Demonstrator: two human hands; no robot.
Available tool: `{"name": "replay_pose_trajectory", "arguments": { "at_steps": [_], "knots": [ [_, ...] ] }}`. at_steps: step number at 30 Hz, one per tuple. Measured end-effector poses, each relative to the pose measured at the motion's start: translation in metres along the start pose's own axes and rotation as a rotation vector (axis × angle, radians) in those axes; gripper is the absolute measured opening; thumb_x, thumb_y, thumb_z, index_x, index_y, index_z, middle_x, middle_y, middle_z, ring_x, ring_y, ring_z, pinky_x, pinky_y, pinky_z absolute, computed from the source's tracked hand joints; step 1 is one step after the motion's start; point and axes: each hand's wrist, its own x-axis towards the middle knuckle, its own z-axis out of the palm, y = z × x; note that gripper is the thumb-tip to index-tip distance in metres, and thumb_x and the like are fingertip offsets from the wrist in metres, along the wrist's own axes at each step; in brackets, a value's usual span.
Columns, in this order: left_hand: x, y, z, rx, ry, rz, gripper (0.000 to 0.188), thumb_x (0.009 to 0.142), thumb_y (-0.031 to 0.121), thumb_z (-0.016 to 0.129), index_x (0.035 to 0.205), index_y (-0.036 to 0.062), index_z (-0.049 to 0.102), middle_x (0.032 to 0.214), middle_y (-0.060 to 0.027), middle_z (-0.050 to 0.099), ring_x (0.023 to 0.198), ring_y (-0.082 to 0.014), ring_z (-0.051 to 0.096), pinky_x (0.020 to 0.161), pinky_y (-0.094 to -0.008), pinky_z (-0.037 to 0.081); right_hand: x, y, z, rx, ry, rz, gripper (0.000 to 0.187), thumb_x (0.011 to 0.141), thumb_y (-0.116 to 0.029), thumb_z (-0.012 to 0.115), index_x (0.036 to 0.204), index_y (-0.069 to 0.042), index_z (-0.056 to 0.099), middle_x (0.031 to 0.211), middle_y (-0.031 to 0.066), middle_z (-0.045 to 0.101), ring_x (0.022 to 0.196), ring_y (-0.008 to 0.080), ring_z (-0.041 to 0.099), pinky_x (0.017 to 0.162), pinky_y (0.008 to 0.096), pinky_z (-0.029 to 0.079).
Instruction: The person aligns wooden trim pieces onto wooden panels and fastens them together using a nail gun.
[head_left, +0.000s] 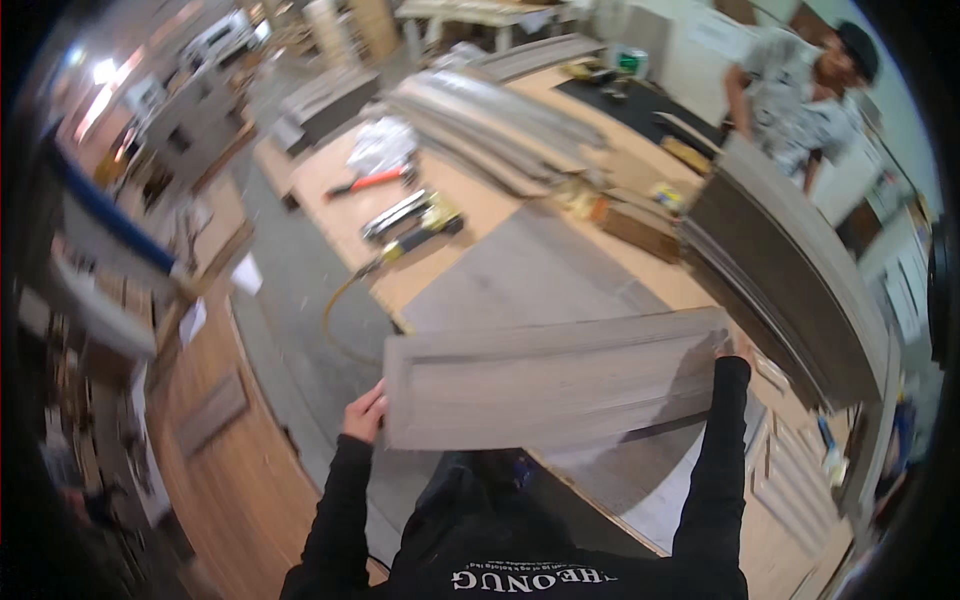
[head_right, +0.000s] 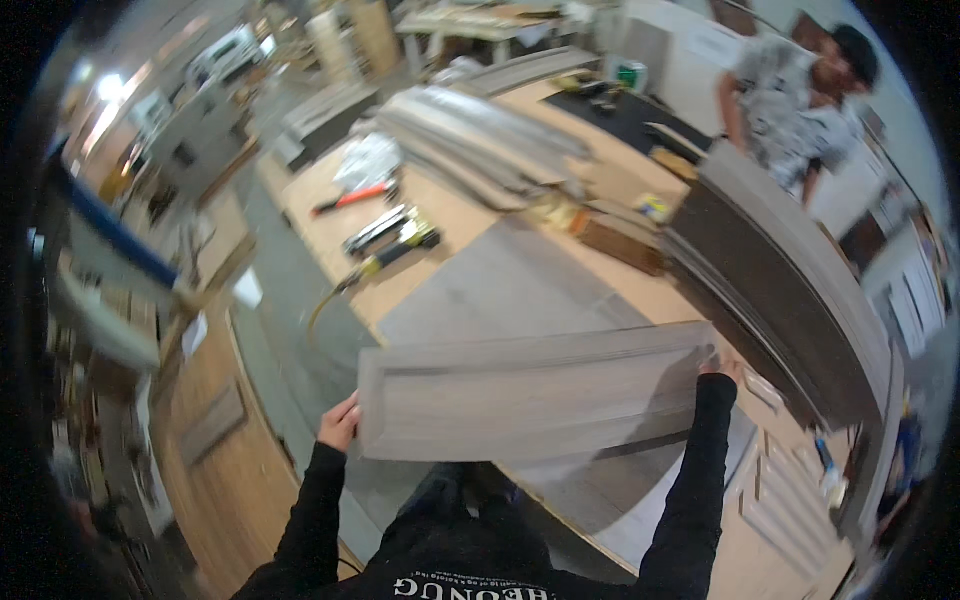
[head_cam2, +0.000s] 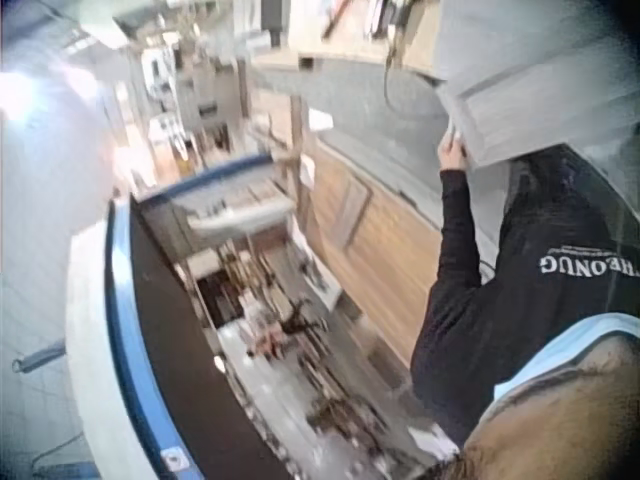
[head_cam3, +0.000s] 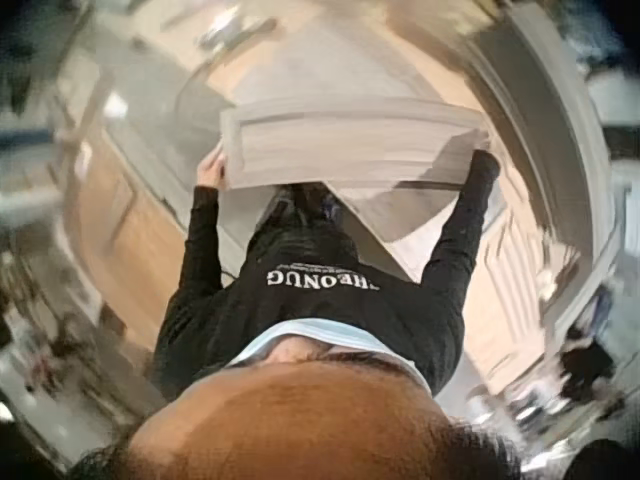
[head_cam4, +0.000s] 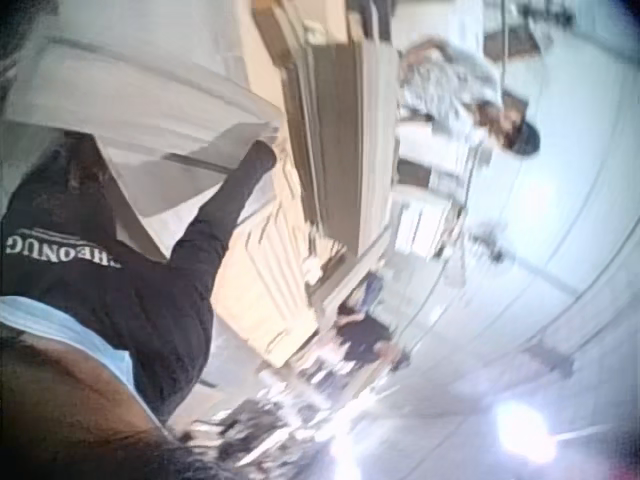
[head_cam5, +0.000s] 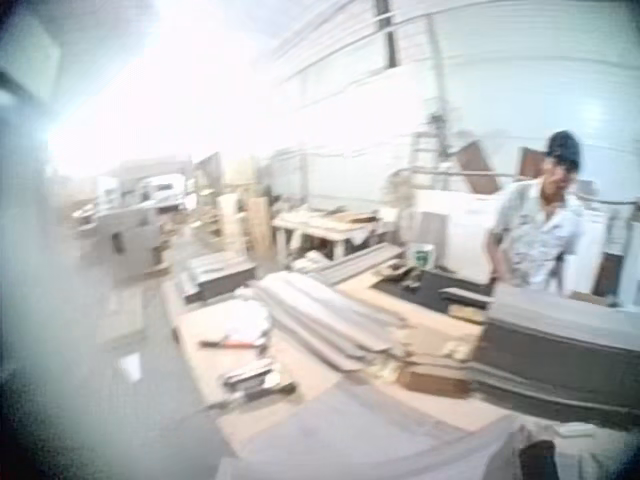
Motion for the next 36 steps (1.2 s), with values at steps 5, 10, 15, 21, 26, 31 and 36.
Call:
{"name": "replay_pose_trajectory", "arguments": {
  "at_steps": [5, 10, 15, 21, 26, 31, 36],
  "knots": [
    [0.012, -0.007, 0.030, -0.368, 0.135, 0.174, 0.036, 0.079, 0.011, 0.058, 0.113, 0.0013, 0.055, 0.083, -0.0012, 0.060, 0.068, -0.0054, 0.050, 0.062, -0.0209, 0.043, -0.126, -0.226, -0.041, 0.639, -0.073, -0.646, 0.048, 0.063, -0.016, 0.070, 0.105, -0.001, 0.054, 0.105, 0.0168, 0.056, 0.100, 0.0305, 0.052, 0.088, 0.0379, 0.040],
    [0.019, -0.007, 0.035, -0.511, 0.031, -0.026, 0.033, 0.079, 0.014, 0.061, 0.109, 0.0013, 0.053, 0.074, -0.0007, 0.057, 0.064, -0.0044, 0.049, 0.056, -0.0201, 0.041, -0.313, -0.339, -0.054, 0.720, -0.624, -1.271, 0.045, 0.058, -0.026, 0.073, 0.097, -0.009, 0.059, 0.096, 0.0111, 0.059, 0.089, 0.0281, 0.056, 0.076, 0.0372, 0.045],
    [-0.040, -0.039, 0.025, -0.823, -0.162, 0.002, 0.043, 0.081, 0.006, 0.057, 0.121, -0.0009, 0.044, 0.096, -0.0075, 0.059, 0.084, -0.0113, 0.056, 0.074, -0.0245, 0.046, -0.354, -0.341, -0.044, 0.580, -0.590, -1.340, 0.045, 0.057, -0.024, 0.074, 0.097, -0.010, 0.059, 0.097, 0.0105, 0.057, 0.085, 0.0284, 0.055, 0.073, 0.0376, 0.045],
    [-0.053, -0.041, 0.048, -0.870, 0.069, 0.045, 0.031, 0.081, -0.003, 0.054, 0.112, -0.0023, 0.054, 0.094, -0.0100, 0.062, 0.082, -0.0109, 0.059, 0.074, -0.0222, 0.047, -0.360, -0.344, -0.042, 0.578, -0.578, -1.225, 0.041, 0.056, -0.010, 0.072, 0.095, -0.010, 0.061, 0.095, 0.0100, 0.057, 0.084, 0.0280, 0.055, 0.072, 0.0346, 0.046],
    [-0.022, -0.042, 0.040, -0.766, 0.023, 0.116, 0.031, 0.081, 0.000, 0.054, 0.113, -0.0026, 0.053, 0.089, -0.0083, 0.063, 0.078, -0.0108, 0.060, 0.070, -0.0215, 0.047, -0.353, -0.363, -0.030, 0.565, -0.503, -1.213, 0.040, 0.055, -0.010, 0.073, 0.094, -0.010, 0.062, 0.093, 0.0096, 0.057, 0.084, 0.0269, 0.055, 0.072, 0.0343, 0.046],
    [-0.011, -0.051, 0.038, -1.046, -0.120, 0.035, 0.035, 0.081, 0.002, 0.056, 0.116, -0.0042, 0.050, 0.089, -0.0098, 0.062, 0.079, -0.0135, 0.060, 0.071, -0.0230, 0.048, -0.352, -0.364, -0.025, 0.575, -0.478, -1.186, 0.040, 0.054, -0.011, 0.074, 0.092, -0.009, 0.062, 0.092, 0.0102, 0.057, 0.082, 0.0265, 0.056, 0.071, 0.0339, 0.047],
    [-0.005, -0.056, 0.040, -1.160, -0.167, 0.014, 0.036, 0.080, 0.003, 0.059, 0.114, -0.0050, 0.050, 0.090, -0.0115, 0.062, 0.078, -0.0152, 0.061, 0.071, -0.0244, 0.049, -0.355, -0.369, -0.026, 0.562, -0.455, -1.188, 0.044, 0.054, -0.012, 0.075, 0.096, -0.011, 0.063, 0.095, 0.0118, 0.054, 0.079, 0.0243, 0.056, 0.069, 0.0314, 0.048]
  ]
}}
